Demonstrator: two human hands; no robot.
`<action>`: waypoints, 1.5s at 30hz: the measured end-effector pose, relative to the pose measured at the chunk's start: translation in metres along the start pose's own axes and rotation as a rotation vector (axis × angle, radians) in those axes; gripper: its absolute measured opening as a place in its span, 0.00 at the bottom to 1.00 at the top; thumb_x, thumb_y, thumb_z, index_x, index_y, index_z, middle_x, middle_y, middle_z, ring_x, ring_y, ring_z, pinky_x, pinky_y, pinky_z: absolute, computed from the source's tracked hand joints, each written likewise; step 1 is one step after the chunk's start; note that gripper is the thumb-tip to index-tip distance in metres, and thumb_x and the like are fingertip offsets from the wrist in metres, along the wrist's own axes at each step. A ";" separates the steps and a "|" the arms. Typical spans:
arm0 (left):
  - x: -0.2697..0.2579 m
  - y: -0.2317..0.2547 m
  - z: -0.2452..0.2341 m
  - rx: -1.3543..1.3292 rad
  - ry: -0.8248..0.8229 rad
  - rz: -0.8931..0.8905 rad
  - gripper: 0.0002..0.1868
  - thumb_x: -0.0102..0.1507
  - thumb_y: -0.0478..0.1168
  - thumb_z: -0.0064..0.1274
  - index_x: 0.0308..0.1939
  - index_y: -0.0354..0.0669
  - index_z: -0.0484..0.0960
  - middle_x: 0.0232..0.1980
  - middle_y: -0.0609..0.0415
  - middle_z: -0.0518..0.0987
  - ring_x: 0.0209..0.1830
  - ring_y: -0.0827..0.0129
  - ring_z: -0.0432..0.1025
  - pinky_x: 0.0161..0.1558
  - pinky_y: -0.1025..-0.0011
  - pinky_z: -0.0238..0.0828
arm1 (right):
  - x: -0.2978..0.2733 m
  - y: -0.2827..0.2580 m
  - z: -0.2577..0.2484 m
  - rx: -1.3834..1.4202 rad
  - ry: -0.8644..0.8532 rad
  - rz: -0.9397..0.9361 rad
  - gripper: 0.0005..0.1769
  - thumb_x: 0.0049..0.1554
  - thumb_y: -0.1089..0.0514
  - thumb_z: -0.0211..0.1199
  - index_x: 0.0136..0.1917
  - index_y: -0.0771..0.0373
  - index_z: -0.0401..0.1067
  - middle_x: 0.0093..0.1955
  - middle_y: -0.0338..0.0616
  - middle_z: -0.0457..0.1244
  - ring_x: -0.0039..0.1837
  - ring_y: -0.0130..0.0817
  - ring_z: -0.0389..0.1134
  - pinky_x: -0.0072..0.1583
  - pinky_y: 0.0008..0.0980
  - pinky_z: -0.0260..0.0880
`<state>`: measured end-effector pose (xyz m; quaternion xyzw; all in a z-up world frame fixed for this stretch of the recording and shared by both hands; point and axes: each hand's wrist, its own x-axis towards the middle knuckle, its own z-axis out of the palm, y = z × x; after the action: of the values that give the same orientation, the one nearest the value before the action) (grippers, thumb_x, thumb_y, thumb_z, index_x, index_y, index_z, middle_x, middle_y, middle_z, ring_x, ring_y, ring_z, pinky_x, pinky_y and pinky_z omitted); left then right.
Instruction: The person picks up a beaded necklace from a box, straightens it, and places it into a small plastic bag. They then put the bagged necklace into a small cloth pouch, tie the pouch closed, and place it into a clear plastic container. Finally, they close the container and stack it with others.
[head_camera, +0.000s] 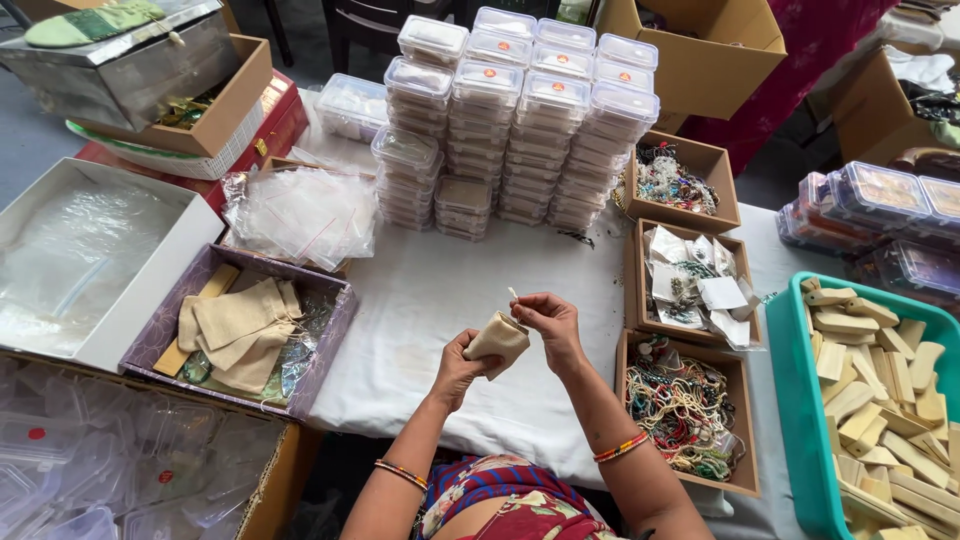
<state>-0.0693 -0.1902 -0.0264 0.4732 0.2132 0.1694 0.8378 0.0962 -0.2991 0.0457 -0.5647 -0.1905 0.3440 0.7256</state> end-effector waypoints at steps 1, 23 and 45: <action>0.000 0.003 -0.001 0.001 0.001 0.003 0.19 0.52 0.31 0.71 0.44 0.43 0.81 0.40 0.59 0.82 0.39 0.75 0.76 0.41 0.72 0.78 | -0.001 0.000 0.002 0.000 -0.003 -0.001 0.11 0.54 0.60 0.71 0.50 0.67 0.78 0.46 0.45 0.72 0.47 0.30 0.74 0.53 0.31 0.77; 0.026 0.037 -0.017 0.056 0.055 0.164 0.17 0.55 0.33 0.69 0.44 0.45 0.79 0.43 0.61 0.80 0.44 0.76 0.76 0.47 0.72 0.80 | -0.010 -0.021 0.061 -0.672 -0.016 -0.060 0.19 0.49 0.54 0.75 0.55 0.58 0.80 0.50 0.43 0.70 0.55 0.32 0.71 0.60 0.38 0.72; 0.061 0.065 -0.054 0.122 -0.026 0.155 0.18 0.56 0.29 0.67 0.48 0.41 0.80 0.46 0.57 0.82 0.46 0.73 0.78 0.49 0.72 0.83 | 0.026 -0.022 0.097 -1.096 -0.044 -0.142 0.16 0.60 0.55 0.64 0.61 0.56 0.69 0.56 0.39 0.71 0.65 0.38 0.63 0.70 0.46 0.54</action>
<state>-0.0512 -0.0896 -0.0071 0.5406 0.1752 0.2142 0.7945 0.0561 -0.2168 0.0916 -0.8382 -0.3943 0.1565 0.3427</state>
